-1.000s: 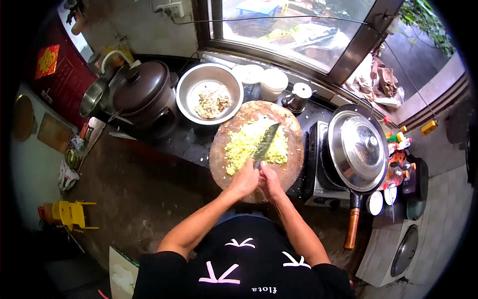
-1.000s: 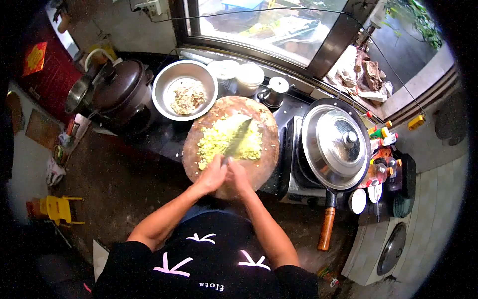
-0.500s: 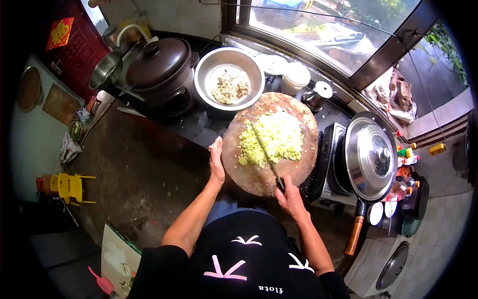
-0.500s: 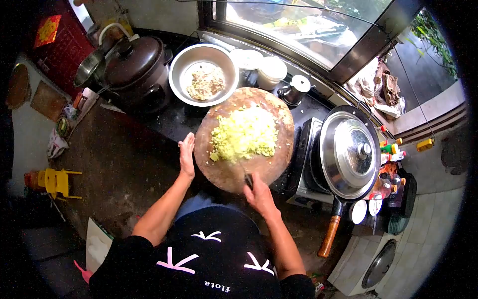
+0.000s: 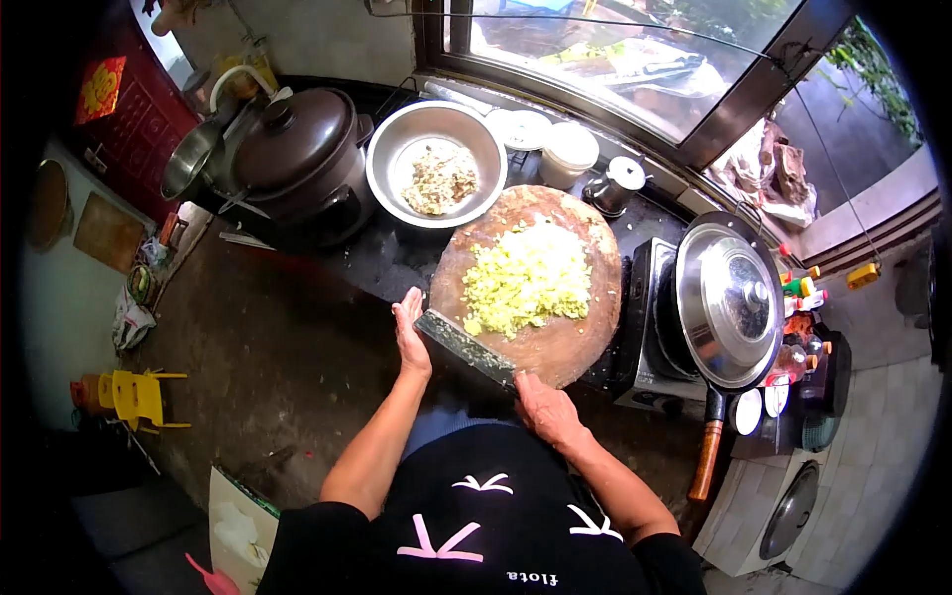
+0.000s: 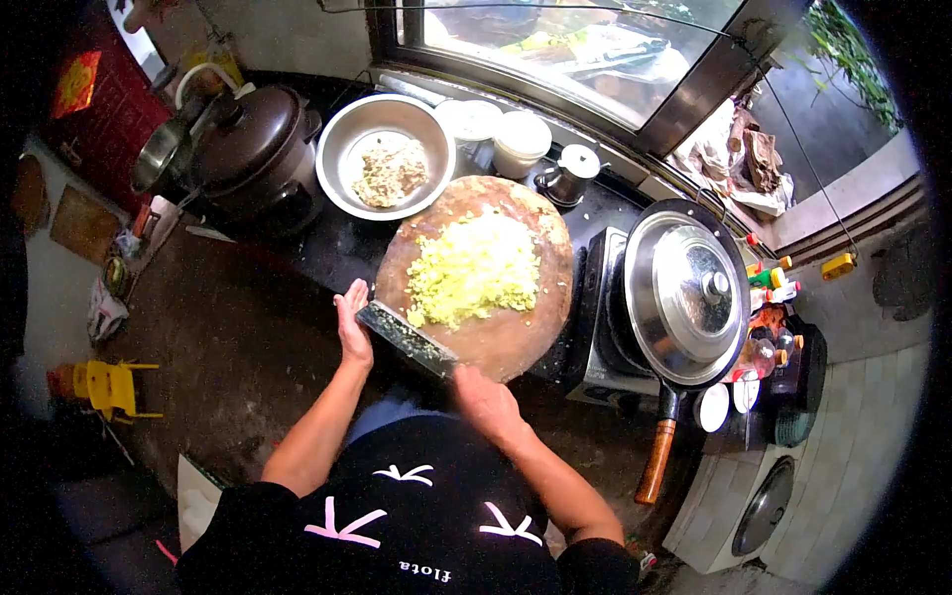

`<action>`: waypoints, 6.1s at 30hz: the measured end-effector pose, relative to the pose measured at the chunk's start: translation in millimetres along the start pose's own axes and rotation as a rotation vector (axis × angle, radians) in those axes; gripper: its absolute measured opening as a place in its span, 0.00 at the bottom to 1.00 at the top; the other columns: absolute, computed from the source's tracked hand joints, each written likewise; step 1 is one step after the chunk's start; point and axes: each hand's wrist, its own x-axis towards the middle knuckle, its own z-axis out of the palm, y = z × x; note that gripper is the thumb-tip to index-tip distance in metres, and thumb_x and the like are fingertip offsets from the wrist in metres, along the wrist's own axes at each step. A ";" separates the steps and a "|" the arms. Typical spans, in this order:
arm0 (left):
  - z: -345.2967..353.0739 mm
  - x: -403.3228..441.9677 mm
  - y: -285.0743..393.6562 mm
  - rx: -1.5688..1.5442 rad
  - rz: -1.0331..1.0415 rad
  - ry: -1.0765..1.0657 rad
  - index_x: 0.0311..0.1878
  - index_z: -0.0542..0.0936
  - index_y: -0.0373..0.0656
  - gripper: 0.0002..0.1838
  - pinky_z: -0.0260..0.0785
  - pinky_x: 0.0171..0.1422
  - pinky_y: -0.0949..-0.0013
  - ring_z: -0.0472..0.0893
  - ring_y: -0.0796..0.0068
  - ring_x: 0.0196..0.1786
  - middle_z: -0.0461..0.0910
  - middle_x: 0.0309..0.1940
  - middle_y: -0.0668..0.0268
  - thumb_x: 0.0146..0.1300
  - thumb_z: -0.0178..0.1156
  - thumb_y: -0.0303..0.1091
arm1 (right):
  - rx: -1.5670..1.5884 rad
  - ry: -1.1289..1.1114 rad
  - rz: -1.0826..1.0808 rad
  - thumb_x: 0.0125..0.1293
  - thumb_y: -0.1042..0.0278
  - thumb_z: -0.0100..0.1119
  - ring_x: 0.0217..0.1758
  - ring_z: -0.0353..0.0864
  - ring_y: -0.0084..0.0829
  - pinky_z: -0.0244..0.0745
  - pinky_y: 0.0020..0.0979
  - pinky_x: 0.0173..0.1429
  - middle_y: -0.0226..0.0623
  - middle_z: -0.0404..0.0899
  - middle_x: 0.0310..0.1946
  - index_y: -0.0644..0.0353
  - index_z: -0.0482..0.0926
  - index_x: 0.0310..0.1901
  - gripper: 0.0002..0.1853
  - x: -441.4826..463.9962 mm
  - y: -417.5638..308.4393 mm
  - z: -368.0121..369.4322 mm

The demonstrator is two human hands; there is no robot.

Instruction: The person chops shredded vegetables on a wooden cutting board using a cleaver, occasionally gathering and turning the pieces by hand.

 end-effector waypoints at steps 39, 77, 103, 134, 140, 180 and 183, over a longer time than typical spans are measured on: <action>36.0 -10.9 -5.4 0.743 0.402 -0.216 0.70 0.65 0.33 0.27 0.48 0.78 0.55 0.62 0.47 0.73 0.66 0.69 0.46 0.74 0.40 0.40 | 0.441 0.422 0.401 0.71 0.66 0.55 0.44 0.78 0.66 0.71 0.53 0.44 0.67 0.78 0.36 0.65 0.65 0.53 0.16 28.7 22.0 -44.1; 43.7 -10.8 -19.6 0.893 0.504 -0.112 0.68 0.66 0.31 0.28 0.49 0.78 0.52 0.64 0.49 0.73 0.68 0.67 0.46 0.72 0.44 0.41 | 0.295 0.378 0.415 0.70 0.67 0.56 0.40 0.77 0.68 0.70 0.54 0.40 0.67 0.77 0.32 0.66 0.64 0.48 0.15 49.2 25.2 -20.1; 53.3 4.7 -17.6 0.575 0.505 -0.187 0.70 0.63 0.29 0.29 0.53 0.76 0.56 0.64 0.46 0.71 0.66 0.68 0.43 0.73 0.42 0.39 | 0.429 0.427 0.392 0.70 0.64 0.56 0.38 0.75 0.69 0.67 0.54 0.38 0.66 0.75 0.29 0.65 0.64 0.46 0.15 46.2 12.7 -20.8; 162.2 57.8 -35.7 1.012 0.766 -0.853 0.55 0.79 0.37 0.18 0.54 0.76 0.50 0.71 0.56 0.65 0.79 0.55 0.54 0.71 0.48 0.37 | 0.569 0.735 0.589 0.67 0.68 0.61 0.27 0.81 0.49 0.73 0.40 0.33 0.53 0.78 0.25 0.66 0.71 0.43 0.11 -18.8 -2.4 -30.8; 121.8 31.7 -5.4 0.732 0.604 -0.621 0.63 0.73 0.34 0.22 0.50 0.78 0.52 0.68 0.52 0.69 0.72 0.63 0.48 0.72 0.44 0.37 | 0.534 0.756 0.528 0.68 0.71 0.60 0.30 0.82 0.54 0.74 0.41 0.33 0.54 0.78 0.27 0.64 0.69 0.47 0.12 -7.2 -5.4 -39.3; 80.5 37.5 -31.3 0.286 0.285 -0.371 0.72 0.62 0.30 0.34 0.50 0.78 0.61 0.62 0.57 0.75 0.64 0.71 0.48 0.79 0.31 0.53 | 0.490 0.369 0.480 0.69 0.60 0.59 0.33 0.78 0.60 0.70 0.48 0.36 0.61 0.76 0.27 0.65 0.67 0.46 0.17 30.3 6.6 -11.2; 77.6 36.9 -28.4 0.275 0.272 -0.378 0.71 0.62 0.30 0.34 0.50 0.78 0.61 0.62 0.56 0.74 0.65 0.70 0.48 0.79 0.31 0.52 | 0.864 0.366 0.494 0.71 0.58 0.57 0.21 0.76 0.32 0.70 0.36 0.26 0.40 0.75 0.23 0.62 0.71 0.47 0.15 12.4 1.1 -28.4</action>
